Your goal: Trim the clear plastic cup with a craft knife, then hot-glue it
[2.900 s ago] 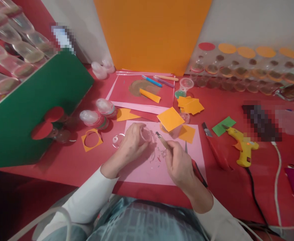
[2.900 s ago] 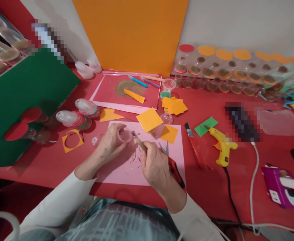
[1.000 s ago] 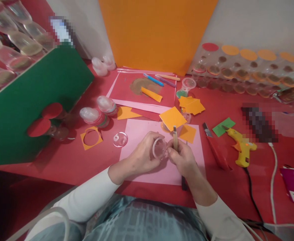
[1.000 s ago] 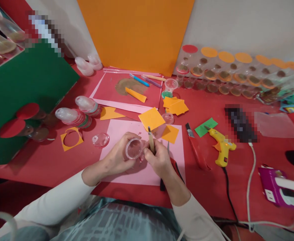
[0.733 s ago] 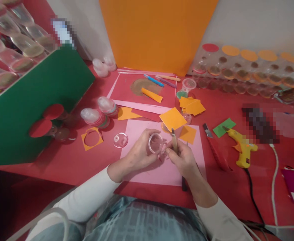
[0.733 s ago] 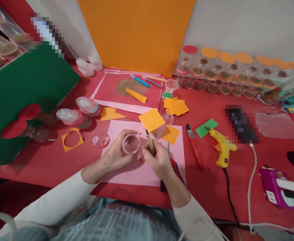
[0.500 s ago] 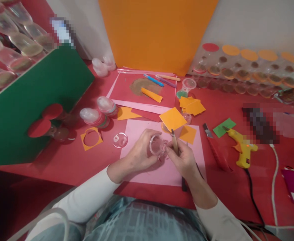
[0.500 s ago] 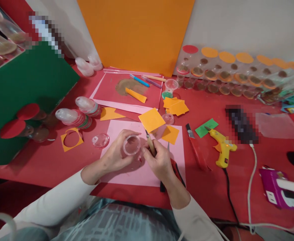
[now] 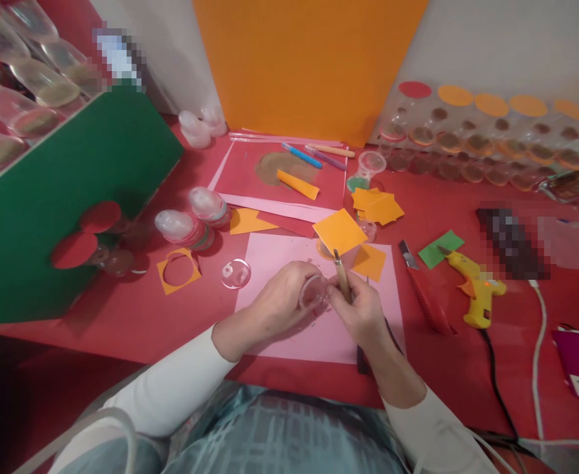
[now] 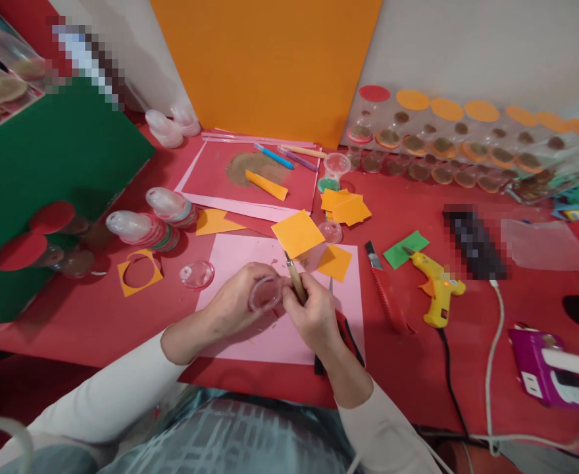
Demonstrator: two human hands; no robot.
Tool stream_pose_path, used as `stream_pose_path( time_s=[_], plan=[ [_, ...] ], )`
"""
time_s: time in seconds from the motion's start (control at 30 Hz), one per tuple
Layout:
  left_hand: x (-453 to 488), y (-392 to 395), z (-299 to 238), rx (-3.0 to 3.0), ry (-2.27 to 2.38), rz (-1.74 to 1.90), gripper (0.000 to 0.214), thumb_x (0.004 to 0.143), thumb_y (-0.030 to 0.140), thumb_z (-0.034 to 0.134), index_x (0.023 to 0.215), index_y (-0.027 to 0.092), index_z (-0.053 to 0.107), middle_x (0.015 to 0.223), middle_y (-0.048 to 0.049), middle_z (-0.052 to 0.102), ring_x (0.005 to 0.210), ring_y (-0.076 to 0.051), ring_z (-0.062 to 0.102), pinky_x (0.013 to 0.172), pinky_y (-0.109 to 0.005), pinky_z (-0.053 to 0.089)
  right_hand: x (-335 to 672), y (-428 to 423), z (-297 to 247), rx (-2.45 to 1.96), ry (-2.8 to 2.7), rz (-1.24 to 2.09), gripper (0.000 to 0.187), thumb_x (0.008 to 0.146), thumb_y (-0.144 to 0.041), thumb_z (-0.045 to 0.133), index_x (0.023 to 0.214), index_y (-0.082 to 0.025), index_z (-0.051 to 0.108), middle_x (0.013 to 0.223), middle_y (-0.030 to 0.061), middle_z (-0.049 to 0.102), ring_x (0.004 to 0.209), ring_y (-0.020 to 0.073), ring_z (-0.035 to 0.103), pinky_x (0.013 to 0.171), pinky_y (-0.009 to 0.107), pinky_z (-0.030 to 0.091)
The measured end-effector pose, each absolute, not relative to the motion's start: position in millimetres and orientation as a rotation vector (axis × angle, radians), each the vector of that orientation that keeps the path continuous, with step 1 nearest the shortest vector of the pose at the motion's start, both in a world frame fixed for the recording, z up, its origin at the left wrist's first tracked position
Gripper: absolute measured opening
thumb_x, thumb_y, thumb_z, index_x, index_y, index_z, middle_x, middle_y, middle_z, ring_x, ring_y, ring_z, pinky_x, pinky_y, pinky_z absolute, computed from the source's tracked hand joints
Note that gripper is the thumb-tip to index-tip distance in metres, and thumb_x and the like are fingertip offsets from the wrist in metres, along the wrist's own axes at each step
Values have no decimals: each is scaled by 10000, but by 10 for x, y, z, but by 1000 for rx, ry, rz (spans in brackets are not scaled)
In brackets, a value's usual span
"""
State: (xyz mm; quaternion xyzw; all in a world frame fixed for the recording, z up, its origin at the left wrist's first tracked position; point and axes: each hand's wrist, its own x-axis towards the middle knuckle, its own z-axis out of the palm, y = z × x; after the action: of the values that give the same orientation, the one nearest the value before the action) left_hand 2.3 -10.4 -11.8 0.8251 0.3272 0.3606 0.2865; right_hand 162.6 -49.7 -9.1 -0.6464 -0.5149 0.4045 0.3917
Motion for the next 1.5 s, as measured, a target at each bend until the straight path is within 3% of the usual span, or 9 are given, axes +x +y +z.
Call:
stream_pose_path(
  time_s=[0.23,0.47,0.93,1.23,1.5],
  plan=[
    [-9,-110,-83,2346,813,998,267,840,230,555,1070,171,433,957,-109,588,868,-211,591,686,-344,515,1623,-500,-115,-1654,-1338,964,156,768,-347,542,680,-217,534,548,-38,535,510,131,502,507,246,410],
    [-9,-105,-61,2350,797,969,251,835,203,525,1068,179,435,941,-94,584,876,-207,578,697,-345,513,1600,-492,-67,-1629,-1337,942,131,777,-341,553,767,-217,595,640,-14,627,530,149,569,540,264,469],
    [0,-126,-95,2213,782,891,275,796,201,523,1056,197,432,947,-86,566,853,-206,577,729,-368,533,1589,-488,-13,-1715,-1468,777,130,727,-314,491,635,-237,440,507,-60,443,471,116,423,465,233,359],
    [0,-130,-25,1966,836,804,330,789,226,583,1081,187,435,1024,-91,571,919,-195,625,785,-339,544,1620,-482,-32,-1629,-1349,962,87,702,-300,511,655,-227,505,513,-54,495,478,119,451,468,231,379],
    [-16,-93,-99,2119,834,908,313,818,254,580,1084,197,425,1015,-95,556,911,-211,602,756,-356,530,1623,-517,-71,-1651,-1370,955,161,789,-352,543,739,-209,599,594,-17,586,541,138,518,523,247,420]
  ],
)
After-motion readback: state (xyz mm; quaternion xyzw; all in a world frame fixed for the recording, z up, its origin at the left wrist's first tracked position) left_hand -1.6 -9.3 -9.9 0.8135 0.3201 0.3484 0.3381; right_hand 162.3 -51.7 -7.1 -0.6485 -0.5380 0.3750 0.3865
